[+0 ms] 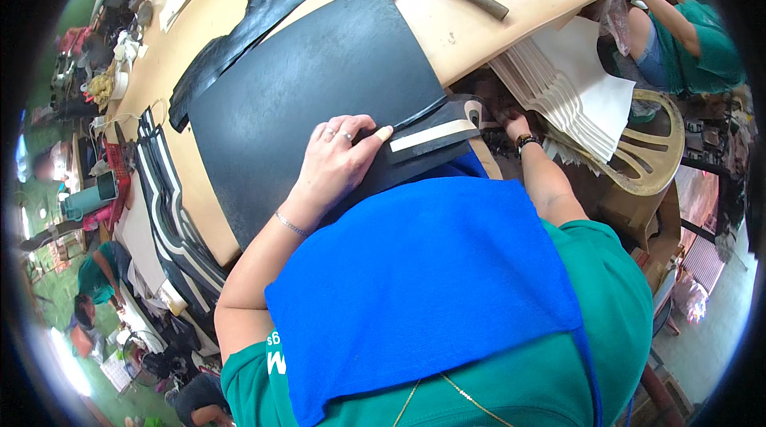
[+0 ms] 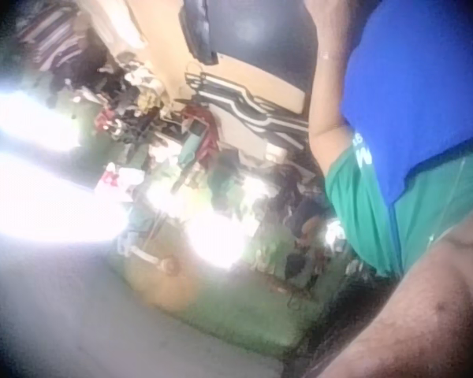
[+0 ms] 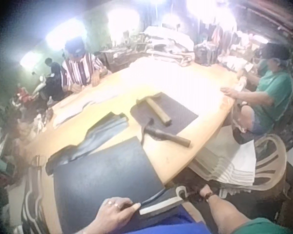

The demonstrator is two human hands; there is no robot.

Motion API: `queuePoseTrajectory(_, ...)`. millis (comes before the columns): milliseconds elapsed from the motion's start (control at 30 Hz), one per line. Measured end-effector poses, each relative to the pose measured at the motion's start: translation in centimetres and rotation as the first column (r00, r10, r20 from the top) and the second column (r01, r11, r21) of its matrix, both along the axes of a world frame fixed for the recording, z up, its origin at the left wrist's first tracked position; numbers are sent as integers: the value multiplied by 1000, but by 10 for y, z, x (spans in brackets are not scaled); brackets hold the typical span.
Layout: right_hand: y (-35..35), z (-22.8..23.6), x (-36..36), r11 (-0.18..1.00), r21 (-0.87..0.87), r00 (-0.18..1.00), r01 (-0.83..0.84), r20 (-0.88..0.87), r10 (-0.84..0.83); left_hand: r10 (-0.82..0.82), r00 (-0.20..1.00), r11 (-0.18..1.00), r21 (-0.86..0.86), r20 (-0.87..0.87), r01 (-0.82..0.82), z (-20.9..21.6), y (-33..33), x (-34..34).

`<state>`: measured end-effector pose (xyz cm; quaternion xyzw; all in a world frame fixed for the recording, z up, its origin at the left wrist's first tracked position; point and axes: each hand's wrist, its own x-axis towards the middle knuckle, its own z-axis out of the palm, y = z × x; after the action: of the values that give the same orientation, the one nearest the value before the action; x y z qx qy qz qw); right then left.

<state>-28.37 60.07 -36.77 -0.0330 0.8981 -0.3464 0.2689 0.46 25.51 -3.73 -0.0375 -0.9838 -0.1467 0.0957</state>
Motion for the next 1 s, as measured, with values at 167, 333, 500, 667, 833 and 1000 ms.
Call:
queuePoseTrajectory(167,16,37,-4,938,346,998,12,-61,9,-26,998,994,-108,58,32,4,6,-17)
queuePoseTrajectory(333,30,91,15,743,659,992,-112,29,124,-84,996,993,-75,34,86,-6,23,-61)
queuePoseTrajectory(500,42,136,-11,835,539,963,-113,-149,227,-116,993,993,-26,-12,116,-17,33,-83)
queuePoseTrajectory(667,-62,315,-11,807,-396,896,-438,-260,359,-146,989,928,343,-21,144,-5,25,-84)
queuePoseTrajectory(833,-138,485,70,444,-496,647,-746,-385,658,-327,909,517,756,-259,401,17,22,-88)
queuePoseTrajectory(1000,-151,516,63,223,-681,715,-698,-646,267,-390,920,223,966,-37,133,38,5,-57)
